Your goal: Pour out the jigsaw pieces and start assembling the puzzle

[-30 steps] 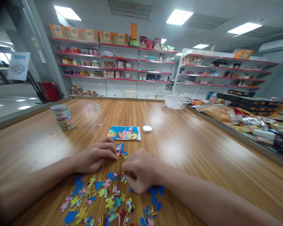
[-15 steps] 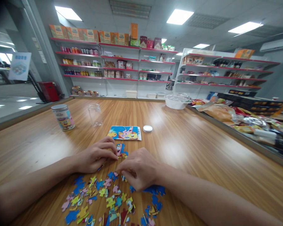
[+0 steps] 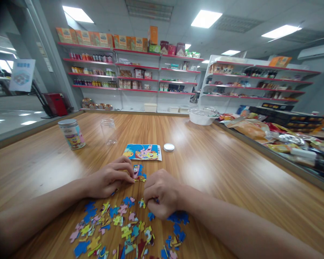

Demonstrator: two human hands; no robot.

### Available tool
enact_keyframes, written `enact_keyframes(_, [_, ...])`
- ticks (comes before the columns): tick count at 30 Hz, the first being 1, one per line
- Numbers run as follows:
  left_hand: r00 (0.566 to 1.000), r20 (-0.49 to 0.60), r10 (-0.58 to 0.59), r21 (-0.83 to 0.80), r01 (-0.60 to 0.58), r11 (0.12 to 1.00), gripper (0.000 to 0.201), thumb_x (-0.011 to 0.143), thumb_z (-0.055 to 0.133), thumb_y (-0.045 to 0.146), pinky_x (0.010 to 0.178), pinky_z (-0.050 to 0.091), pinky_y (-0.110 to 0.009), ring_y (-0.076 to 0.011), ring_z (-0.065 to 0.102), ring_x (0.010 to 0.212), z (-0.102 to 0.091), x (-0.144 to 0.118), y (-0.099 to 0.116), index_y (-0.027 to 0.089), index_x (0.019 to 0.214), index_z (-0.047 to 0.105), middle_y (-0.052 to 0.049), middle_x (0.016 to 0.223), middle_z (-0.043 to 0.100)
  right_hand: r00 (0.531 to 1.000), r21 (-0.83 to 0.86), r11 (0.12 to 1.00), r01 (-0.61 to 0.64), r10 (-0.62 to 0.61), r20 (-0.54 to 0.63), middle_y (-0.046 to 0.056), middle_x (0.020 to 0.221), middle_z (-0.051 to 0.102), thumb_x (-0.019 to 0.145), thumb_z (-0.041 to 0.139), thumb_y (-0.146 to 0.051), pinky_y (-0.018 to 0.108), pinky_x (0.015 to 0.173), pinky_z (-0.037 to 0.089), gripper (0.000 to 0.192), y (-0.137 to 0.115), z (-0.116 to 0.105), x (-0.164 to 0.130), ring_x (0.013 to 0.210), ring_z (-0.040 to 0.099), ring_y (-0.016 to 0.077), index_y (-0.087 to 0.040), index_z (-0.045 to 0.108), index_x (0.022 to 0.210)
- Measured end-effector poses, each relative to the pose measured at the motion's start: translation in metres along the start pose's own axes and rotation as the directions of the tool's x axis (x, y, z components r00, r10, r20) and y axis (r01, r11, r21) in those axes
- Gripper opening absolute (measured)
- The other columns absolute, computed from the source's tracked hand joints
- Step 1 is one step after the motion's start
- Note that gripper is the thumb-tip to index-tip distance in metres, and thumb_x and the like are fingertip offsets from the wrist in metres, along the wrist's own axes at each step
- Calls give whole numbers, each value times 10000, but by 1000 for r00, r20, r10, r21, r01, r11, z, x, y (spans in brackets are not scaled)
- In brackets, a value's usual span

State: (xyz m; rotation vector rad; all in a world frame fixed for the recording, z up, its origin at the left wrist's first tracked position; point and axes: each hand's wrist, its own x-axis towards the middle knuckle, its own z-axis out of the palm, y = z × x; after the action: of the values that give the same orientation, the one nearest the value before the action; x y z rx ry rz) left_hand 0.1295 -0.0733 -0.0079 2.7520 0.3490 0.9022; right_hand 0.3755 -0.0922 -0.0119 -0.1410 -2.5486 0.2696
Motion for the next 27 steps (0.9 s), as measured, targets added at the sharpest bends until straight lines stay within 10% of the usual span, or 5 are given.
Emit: enact_keyframes(27, [1000,1,4,28,-4,1000,366,821,469,-42,1053,434,-479,-213,611,1004,2,-4,-8,198,985,692,-63,992,718,972,40,980,-196,189,139,-8,564,625,757,575,-180,223,494,409,195,0,-1,-4,496,562,118,-157,725,880])
